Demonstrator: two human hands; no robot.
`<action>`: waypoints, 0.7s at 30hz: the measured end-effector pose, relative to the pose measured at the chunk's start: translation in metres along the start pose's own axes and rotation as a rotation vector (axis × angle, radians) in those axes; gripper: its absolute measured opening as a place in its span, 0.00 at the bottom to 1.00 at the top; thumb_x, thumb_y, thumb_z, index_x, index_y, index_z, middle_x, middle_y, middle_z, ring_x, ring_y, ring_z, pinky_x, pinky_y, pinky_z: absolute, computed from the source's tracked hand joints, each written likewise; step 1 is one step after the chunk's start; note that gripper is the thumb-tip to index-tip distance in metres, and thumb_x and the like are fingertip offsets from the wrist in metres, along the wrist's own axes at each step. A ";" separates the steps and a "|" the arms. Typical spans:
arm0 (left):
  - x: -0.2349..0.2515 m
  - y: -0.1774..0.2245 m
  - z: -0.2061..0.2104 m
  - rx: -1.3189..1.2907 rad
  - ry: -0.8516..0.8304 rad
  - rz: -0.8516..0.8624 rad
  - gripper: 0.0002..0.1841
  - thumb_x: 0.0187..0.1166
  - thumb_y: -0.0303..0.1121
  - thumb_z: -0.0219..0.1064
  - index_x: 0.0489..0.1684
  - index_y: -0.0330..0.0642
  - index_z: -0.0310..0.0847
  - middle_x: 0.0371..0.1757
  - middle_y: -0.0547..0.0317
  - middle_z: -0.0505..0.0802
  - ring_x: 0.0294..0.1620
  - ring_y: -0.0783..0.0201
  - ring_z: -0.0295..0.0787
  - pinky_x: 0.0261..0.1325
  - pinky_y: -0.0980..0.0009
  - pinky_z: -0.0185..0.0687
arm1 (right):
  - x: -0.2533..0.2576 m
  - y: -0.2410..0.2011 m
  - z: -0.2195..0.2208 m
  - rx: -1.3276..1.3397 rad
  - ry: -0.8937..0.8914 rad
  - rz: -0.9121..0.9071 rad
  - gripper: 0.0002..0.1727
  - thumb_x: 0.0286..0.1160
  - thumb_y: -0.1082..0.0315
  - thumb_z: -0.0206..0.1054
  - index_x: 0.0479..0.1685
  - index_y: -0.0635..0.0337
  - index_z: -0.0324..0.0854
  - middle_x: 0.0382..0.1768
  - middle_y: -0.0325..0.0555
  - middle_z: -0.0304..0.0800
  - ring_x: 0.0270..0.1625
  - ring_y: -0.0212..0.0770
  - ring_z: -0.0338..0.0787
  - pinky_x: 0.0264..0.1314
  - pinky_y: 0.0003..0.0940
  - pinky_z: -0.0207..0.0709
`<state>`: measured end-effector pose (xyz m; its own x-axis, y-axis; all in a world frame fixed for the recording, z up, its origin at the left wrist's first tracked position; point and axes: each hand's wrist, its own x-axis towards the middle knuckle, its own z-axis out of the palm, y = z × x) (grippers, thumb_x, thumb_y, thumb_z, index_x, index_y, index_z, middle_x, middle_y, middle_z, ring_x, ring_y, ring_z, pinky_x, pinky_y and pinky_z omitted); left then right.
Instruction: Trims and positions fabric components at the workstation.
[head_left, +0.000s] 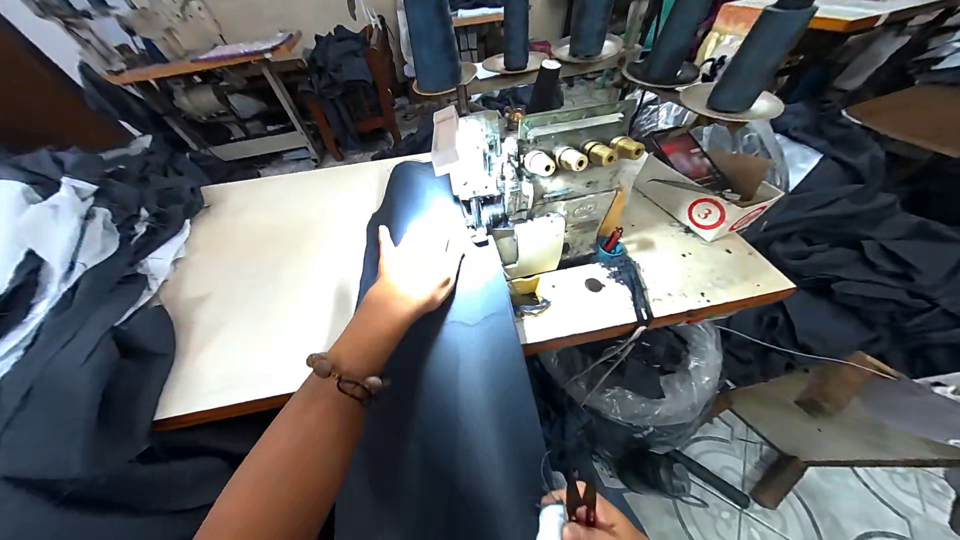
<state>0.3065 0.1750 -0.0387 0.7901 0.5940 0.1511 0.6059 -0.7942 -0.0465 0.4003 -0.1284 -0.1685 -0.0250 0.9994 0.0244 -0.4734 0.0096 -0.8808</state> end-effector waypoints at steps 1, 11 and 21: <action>0.003 -0.005 0.000 -0.024 0.008 0.012 0.25 0.91 0.41 0.53 0.84 0.44 0.72 0.85 0.37 0.73 0.89 0.31 0.60 0.77 0.15 0.43 | 0.010 -0.004 -0.001 0.020 0.023 0.000 0.06 0.79 0.58 0.68 0.43 0.32 0.90 0.35 0.10 0.92 0.38 0.08 0.86 0.45 0.11 0.79; 0.096 -0.034 -0.021 -0.215 -0.196 -0.320 0.33 0.93 0.41 0.51 0.94 0.35 0.49 0.96 0.44 0.54 0.96 0.40 0.44 0.86 0.26 0.34 | 0.122 -0.023 -0.026 -0.049 0.160 -0.107 0.11 0.73 0.63 0.70 0.24 0.33 0.79 0.20 0.10 0.78 0.24 0.08 0.75 0.31 0.09 0.69; 0.153 -0.078 0.009 -0.418 0.254 -0.321 0.25 0.91 0.39 0.55 0.82 0.35 0.71 0.81 0.37 0.78 0.82 0.41 0.74 0.82 0.42 0.65 | 0.196 -0.060 -0.022 -0.112 0.358 -0.220 0.20 0.72 0.83 0.51 0.23 0.44 0.73 0.17 0.16 0.76 0.22 0.11 0.74 0.30 0.11 0.72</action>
<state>0.3809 0.3293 -0.0211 0.4951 0.8047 0.3276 0.6824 -0.5936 0.4265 0.4432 0.0677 -0.1217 0.3820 0.9216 0.0689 -0.3346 0.2075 -0.9192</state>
